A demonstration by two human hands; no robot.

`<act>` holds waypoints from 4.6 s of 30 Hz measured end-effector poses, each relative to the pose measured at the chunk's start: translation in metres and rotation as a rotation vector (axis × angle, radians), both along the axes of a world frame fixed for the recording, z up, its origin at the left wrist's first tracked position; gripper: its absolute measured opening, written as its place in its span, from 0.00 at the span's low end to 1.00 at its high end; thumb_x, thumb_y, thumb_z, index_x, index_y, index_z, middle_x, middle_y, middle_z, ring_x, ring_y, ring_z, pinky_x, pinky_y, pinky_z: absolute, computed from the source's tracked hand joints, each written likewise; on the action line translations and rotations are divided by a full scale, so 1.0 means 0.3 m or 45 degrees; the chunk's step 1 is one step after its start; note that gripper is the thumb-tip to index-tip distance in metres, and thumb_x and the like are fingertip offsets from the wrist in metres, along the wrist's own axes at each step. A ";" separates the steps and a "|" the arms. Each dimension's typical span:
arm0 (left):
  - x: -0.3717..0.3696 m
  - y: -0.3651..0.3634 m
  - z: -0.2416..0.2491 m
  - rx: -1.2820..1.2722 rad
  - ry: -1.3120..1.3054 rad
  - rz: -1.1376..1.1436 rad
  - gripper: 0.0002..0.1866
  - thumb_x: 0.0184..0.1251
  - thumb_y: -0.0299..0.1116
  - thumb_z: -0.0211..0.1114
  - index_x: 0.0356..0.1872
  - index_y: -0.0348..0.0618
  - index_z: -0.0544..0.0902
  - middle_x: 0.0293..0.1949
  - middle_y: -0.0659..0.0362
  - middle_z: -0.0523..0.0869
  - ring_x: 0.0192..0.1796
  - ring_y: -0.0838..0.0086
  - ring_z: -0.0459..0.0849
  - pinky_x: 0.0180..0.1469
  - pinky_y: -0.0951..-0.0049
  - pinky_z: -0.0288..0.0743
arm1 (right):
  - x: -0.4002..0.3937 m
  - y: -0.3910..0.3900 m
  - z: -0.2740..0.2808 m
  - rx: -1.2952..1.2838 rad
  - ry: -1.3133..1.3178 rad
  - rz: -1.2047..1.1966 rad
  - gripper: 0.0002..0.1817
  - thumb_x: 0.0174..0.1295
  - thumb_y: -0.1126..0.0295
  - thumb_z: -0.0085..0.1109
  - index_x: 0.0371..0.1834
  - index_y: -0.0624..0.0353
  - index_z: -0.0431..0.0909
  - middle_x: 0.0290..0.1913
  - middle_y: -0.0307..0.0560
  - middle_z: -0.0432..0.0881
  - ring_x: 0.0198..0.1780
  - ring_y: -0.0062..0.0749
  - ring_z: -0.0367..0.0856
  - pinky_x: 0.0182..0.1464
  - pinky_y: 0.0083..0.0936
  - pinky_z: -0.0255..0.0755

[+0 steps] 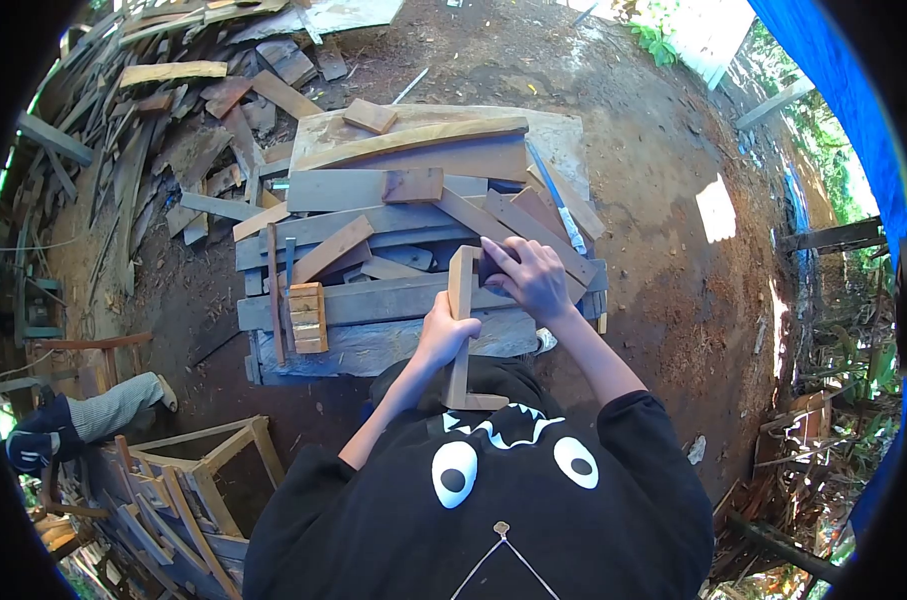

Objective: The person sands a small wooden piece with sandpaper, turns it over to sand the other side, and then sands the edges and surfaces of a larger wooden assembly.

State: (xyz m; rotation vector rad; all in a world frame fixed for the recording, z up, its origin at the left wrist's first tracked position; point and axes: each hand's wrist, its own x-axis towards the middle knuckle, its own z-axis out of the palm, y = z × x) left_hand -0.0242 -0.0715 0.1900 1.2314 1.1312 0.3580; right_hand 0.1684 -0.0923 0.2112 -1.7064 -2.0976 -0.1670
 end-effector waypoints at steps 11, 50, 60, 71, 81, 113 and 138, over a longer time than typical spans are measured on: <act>0.009 0.006 0.005 -0.027 0.085 -0.106 0.31 0.38 0.36 0.65 0.46 0.31 0.68 0.34 0.45 0.80 0.37 0.59 0.82 0.42 0.64 0.75 | -0.036 0.020 0.011 0.072 0.072 -0.047 0.30 0.43 0.60 0.68 0.56 0.45 0.80 0.37 0.35 0.75 0.37 0.29 0.74 0.36 0.26 0.73; -0.008 -0.006 -0.087 -0.249 -0.072 0.082 0.29 0.40 0.35 0.65 0.47 0.33 0.69 0.32 0.53 0.77 0.33 0.70 0.78 0.36 0.71 0.73 | -0.130 0.002 -0.078 0.011 0.828 -0.428 0.36 0.60 0.69 0.62 0.72 0.58 0.59 0.50 0.51 0.67 0.50 0.35 0.74 0.48 0.32 0.73; -0.016 0.011 -0.033 -0.180 -0.266 -0.108 0.24 0.46 0.27 0.59 0.47 0.38 0.64 0.25 0.57 0.73 0.20 0.74 0.75 0.23 0.73 0.73 | 0.035 0.038 0.058 -0.208 0.162 0.198 0.46 0.47 0.60 0.69 0.70 0.59 0.56 0.72 0.50 0.56 0.70 0.44 0.60 0.67 0.40 0.57; -0.010 0.006 -0.033 -0.043 -0.201 -0.137 0.25 0.45 0.26 0.60 0.48 0.39 0.65 0.27 0.57 0.74 0.22 0.75 0.76 0.24 0.73 0.73 | 0.017 0.047 0.003 0.010 0.130 0.070 0.28 0.54 0.55 0.63 0.60 0.46 0.74 0.45 0.36 0.82 0.54 0.34 0.77 0.58 0.41 0.67; -0.004 0.023 -0.011 -0.020 -0.200 -0.187 0.25 0.44 0.27 0.60 0.47 0.40 0.64 0.27 0.57 0.75 0.23 0.74 0.76 0.25 0.72 0.73 | 0.034 0.022 0.041 -0.172 0.397 -0.018 0.30 0.50 0.67 0.68 0.59 0.58 0.71 0.44 0.49 0.80 0.42 0.44 0.80 0.45 0.34 0.74; -0.020 0.012 0.001 -0.057 -0.002 -0.053 0.33 0.40 0.36 0.64 0.51 0.32 0.66 0.36 0.46 0.79 0.38 0.60 0.81 0.43 0.64 0.75 | -0.007 -0.003 0.026 0.226 1.472 -0.224 0.19 0.59 0.82 0.53 0.55 0.66 0.73 0.49 0.50 0.81 0.47 0.30 0.80 0.52 0.33 0.74; -0.022 0.000 -0.003 -0.080 -0.076 0.015 0.32 0.38 0.34 0.64 0.50 0.33 0.66 0.34 0.47 0.79 0.37 0.62 0.81 0.41 0.65 0.75 | -0.178 0.112 0.009 0.420 0.565 -0.240 0.19 0.53 0.80 0.58 0.51 0.58 0.79 0.48 0.48 0.81 0.51 0.43 0.76 0.54 0.37 0.70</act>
